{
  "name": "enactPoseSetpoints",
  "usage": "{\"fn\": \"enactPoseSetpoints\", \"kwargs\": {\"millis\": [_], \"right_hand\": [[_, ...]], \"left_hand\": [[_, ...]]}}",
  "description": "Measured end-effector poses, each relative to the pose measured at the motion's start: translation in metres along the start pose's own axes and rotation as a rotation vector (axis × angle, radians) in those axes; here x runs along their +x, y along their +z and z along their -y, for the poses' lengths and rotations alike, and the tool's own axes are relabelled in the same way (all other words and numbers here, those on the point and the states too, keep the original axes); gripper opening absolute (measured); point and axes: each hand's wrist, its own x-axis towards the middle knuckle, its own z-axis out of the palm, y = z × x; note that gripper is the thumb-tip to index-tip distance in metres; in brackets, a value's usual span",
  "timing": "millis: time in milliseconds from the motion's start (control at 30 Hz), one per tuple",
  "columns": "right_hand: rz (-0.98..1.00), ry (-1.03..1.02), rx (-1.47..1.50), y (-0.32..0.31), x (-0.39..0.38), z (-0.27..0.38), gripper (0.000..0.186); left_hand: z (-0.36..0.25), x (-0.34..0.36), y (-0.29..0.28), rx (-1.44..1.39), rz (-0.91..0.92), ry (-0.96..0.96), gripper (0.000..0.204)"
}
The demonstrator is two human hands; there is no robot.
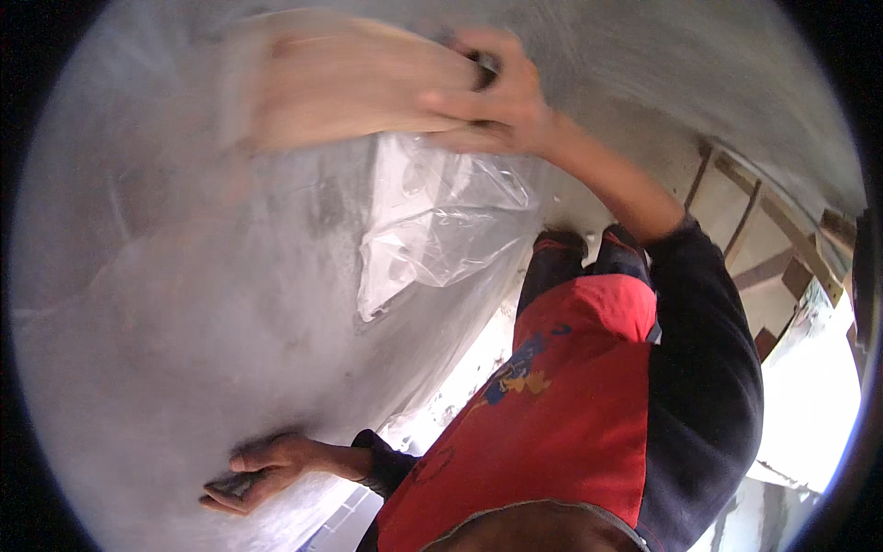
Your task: The person uses a wooden sanding block to smooth a concrete wall surface around a plastic-covered electrical outlet. They repeatedly rub the block against the wall in vertical and horizontal strokes, occasionally adjusting their grip and position.
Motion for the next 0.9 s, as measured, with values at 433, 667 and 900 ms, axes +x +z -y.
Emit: {"fn": "enactPoseSetpoints", "kwargs": {"millis": [433, 667, 900], "right_hand": [[0.002, -0.080, -0.212, 0.005, 0.001, 0.007, 0.055], [-0.070, 0.062, 0.114, 0.002, -0.012, 0.014, 0.044], [-0.007, 0.063, 0.047, -0.011, -0.062, -0.006, 0.036]], "left_hand": [[0.008, -0.017, 0.007, -0.176, -0.128, -0.066, 0.052], [-0.021, -0.005, -0.021, -0.009, -0.065, 0.004, 0.050], [-0.027, -0.007, -0.024, 0.057, -0.106, 0.038, 0.050]]}}
